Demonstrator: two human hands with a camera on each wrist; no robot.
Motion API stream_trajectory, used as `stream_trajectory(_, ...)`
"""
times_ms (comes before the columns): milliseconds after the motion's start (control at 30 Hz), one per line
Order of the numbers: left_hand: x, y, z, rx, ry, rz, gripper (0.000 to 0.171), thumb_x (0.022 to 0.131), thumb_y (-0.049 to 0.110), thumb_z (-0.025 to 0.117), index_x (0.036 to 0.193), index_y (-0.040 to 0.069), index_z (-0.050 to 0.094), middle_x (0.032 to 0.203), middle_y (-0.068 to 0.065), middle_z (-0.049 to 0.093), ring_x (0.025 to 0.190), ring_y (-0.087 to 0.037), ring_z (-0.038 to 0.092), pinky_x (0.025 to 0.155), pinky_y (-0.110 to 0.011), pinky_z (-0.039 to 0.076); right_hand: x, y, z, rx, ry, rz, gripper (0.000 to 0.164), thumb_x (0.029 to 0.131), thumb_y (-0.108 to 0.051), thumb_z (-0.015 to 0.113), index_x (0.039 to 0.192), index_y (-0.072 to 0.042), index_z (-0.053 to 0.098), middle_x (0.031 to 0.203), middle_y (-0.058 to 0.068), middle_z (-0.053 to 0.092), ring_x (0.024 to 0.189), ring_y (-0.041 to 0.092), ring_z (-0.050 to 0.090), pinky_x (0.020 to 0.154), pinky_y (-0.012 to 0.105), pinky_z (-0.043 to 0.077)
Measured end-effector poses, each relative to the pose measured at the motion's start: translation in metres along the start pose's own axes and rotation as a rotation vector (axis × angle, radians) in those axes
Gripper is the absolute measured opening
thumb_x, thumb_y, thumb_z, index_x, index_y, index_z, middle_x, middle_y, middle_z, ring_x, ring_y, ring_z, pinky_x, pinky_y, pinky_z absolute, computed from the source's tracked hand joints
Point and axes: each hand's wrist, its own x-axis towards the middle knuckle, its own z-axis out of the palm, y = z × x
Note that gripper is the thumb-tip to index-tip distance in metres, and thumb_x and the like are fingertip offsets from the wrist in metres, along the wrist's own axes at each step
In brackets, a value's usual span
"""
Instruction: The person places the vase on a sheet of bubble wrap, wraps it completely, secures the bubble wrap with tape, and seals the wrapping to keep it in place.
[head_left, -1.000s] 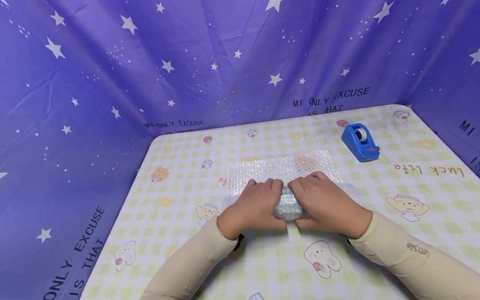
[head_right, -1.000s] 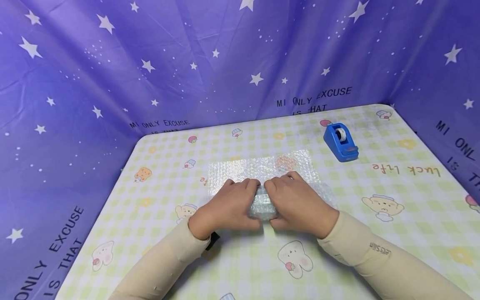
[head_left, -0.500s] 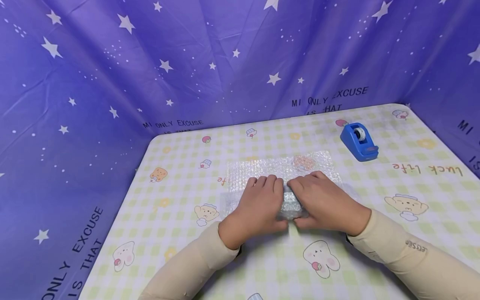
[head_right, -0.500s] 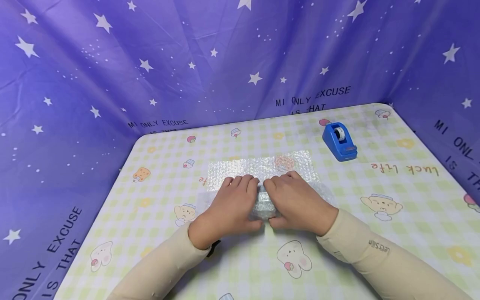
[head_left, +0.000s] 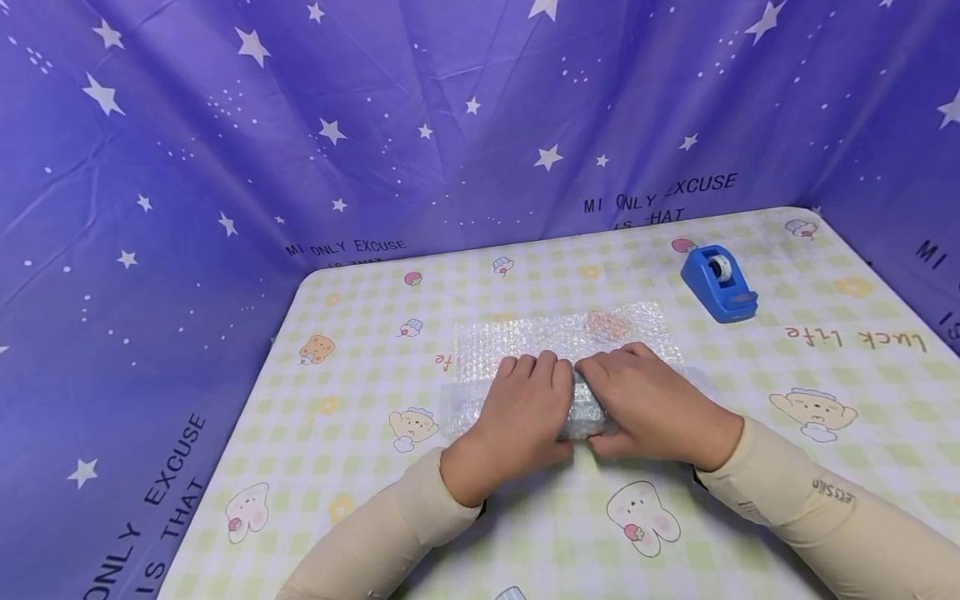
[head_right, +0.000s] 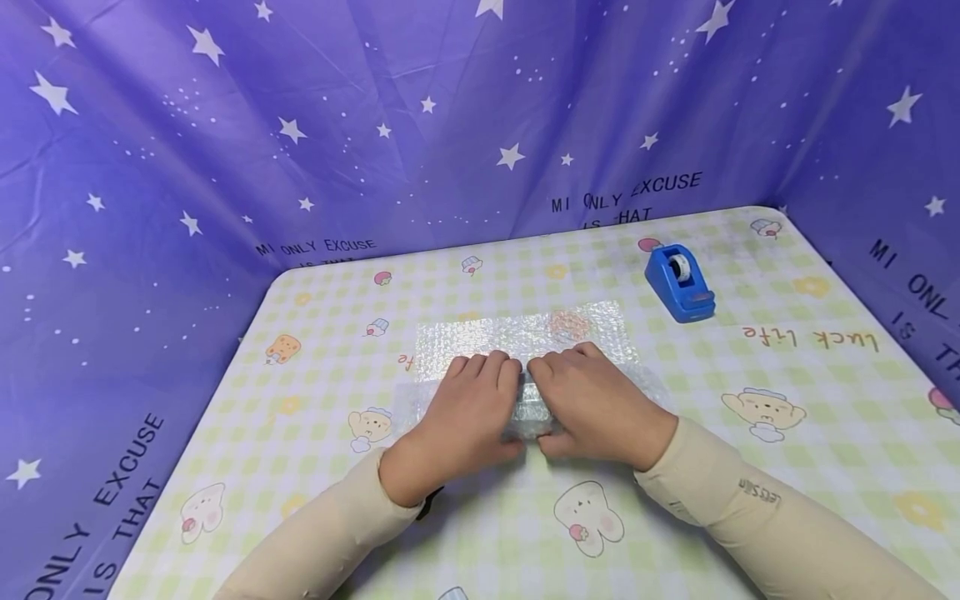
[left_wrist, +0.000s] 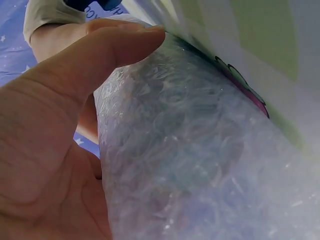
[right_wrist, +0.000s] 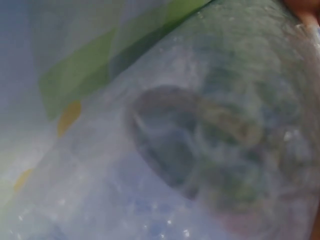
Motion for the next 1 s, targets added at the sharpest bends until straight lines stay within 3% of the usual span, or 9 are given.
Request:
stream_trajectory(333, 0.0011, -0.0015, -0.0012, 0.013, -0.025, 0.009, 0.077, 0.063, 0.059, 0.086, 0.114, 0.013, 0.052, 0.1, 0.001, 0.054, 0.083, -0.019, 0.055, 0.074, -0.035, 0.038, 0.0002, -0.0012, -0.001, 0.007, -0.004, 0.002, 0.071, 0.063, -0.051, 0.085, 0.113, -0.007, 0.059, 0.091, 0.001, 0.065, 0.085, 0.019, 0.066, 0.087, 0.047, 0.047)
stream_trajectory(1000, 0.0017, -0.0058, 0.0002, -0.007, 0.04, 0.046, 0.069, 0.058, 0.058, 0.081, 0.106, 0.016, 0.055, 0.093, 0.003, 0.057, 0.075, -0.018, 0.056, 0.07, -0.035, 0.036, -0.0002, -0.003, -0.0041, 0.02, -0.045, 0.026, 0.073, 0.061, -0.05, 0.085, 0.114, -0.006, 0.061, 0.091, 0.001, 0.066, 0.086, 0.02, 0.066, 0.091, 0.049, 0.049)
